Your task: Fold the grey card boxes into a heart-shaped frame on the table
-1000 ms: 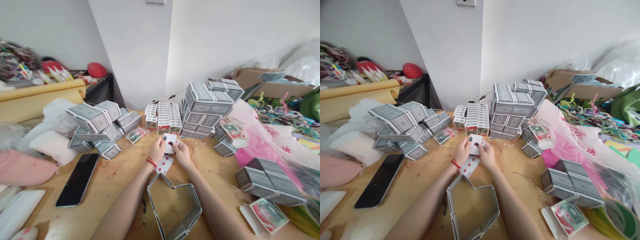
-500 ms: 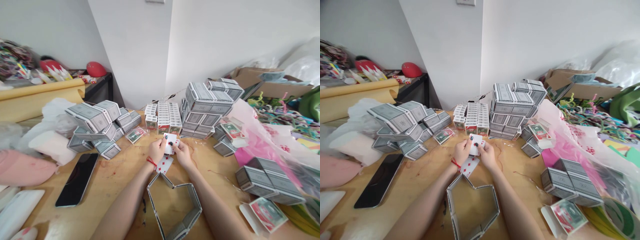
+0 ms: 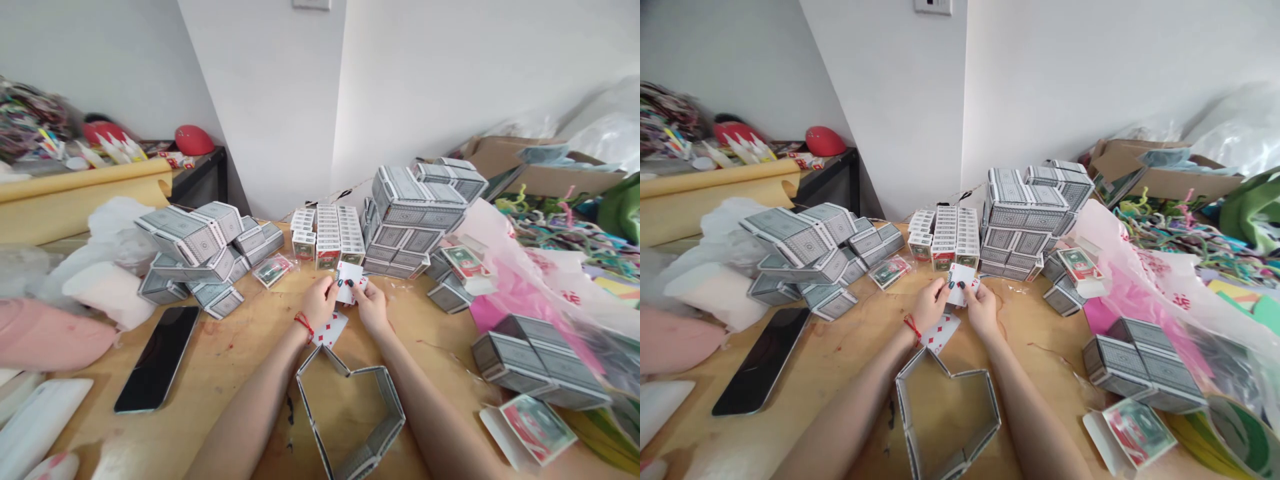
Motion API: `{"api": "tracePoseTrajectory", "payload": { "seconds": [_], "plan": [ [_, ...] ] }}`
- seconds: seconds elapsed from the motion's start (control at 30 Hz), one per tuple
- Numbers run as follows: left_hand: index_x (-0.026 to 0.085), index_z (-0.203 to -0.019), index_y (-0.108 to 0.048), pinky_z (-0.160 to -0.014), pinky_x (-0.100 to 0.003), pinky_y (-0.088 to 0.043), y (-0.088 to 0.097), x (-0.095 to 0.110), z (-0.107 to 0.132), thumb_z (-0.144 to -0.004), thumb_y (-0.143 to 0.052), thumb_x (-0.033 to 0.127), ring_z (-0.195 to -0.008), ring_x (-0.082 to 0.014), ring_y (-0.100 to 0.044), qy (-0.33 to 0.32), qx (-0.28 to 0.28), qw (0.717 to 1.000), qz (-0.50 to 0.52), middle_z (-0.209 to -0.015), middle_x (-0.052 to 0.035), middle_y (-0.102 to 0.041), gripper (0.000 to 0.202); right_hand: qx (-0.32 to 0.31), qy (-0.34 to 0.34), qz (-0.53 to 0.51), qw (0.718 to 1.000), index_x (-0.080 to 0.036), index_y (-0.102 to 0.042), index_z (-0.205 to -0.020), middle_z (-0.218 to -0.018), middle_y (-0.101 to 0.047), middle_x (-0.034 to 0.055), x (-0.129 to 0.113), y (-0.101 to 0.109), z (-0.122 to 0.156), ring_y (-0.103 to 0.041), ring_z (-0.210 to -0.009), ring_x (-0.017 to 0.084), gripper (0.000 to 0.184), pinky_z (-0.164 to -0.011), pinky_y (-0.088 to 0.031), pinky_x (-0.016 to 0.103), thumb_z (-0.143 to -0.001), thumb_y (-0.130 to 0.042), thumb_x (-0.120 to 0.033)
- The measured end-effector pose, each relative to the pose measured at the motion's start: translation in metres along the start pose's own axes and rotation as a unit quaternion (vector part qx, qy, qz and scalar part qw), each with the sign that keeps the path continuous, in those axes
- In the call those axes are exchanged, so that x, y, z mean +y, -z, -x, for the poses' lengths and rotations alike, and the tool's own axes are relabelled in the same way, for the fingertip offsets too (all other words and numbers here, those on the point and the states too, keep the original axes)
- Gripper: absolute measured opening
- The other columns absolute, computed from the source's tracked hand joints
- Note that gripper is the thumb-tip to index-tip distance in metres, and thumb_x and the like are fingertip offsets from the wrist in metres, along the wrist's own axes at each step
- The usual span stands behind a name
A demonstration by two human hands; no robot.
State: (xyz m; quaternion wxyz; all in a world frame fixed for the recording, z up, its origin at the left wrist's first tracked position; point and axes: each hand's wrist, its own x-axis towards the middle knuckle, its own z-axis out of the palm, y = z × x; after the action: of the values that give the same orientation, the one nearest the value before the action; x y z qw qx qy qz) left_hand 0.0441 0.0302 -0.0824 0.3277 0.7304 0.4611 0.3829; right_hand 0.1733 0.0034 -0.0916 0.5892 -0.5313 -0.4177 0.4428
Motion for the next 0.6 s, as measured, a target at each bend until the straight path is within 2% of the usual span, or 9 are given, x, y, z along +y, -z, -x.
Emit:
{"api": "tracePoseTrajectory", "payload": {
  "seconds": [0.17,0.27,0.4,0.6],
  "plan": [
    [0.018,-0.057,-0.037,-0.050,-0.023,-0.027,0.0012,-0.0019,0.0008,-0.084,-0.042,0.038,-0.051,-0.0095,-0.038,0.012,-0.001,0.999,0.042,-0.053,0.0034,-0.040,0.034,0.005,0.003,-0.007,1.000,-0.018,-0.053,-0.066,-0.048,-0.057,-0.0020,-0.0048,-0.0007,-0.0006,-0.050,-0.041,0.012,0.033,-0.042,-0.039,0.024,-0.071,-0.060,-0.050],
    [0.017,-0.058,-0.043,-0.050,-0.022,-0.030,0.0004,-0.0023,0.0012,-0.083,-0.041,0.043,-0.052,-0.0095,-0.041,0.042,0.009,0.990,0.138,-0.054,0.0026,-0.044,0.037,-0.005,-0.001,-0.017,1.000,-0.018,-0.053,-0.065,-0.048,-0.057,-0.0020,-0.0070,-0.0004,-0.0011,-0.050,-0.041,0.012,0.032,-0.042,-0.039,0.024,-0.071,-0.061,-0.048],
    [0.016,-0.064,-0.050,-0.049,-0.022,-0.034,0.0017,-0.0006,-0.0016,-0.081,-0.044,0.047,-0.053,-0.0099,-0.044,0.097,0.044,0.960,0.258,-0.058,0.0013,-0.050,0.036,-0.040,-0.017,-0.023,0.999,-0.017,-0.056,-0.065,-0.048,-0.057,-0.0014,-0.0040,0.0003,-0.0025,-0.051,-0.041,0.012,0.033,-0.042,-0.040,0.024,-0.068,-0.063,-0.049],
    [0.013,-0.068,-0.058,-0.051,-0.021,-0.038,0.0076,-0.0033,-0.0076,-0.070,-0.061,0.040,-0.054,-0.0091,-0.047,0.121,0.019,0.959,0.256,-0.059,0.0012,-0.054,0.026,-0.042,-0.036,-0.013,0.998,-0.016,-0.060,-0.067,-0.049,-0.058,-0.0007,0.0013,0.0027,-0.0059,-0.050,-0.041,0.012,0.033,-0.042,-0.040,0.024,-0.067,-0.064,-0.049]
  ]
}}
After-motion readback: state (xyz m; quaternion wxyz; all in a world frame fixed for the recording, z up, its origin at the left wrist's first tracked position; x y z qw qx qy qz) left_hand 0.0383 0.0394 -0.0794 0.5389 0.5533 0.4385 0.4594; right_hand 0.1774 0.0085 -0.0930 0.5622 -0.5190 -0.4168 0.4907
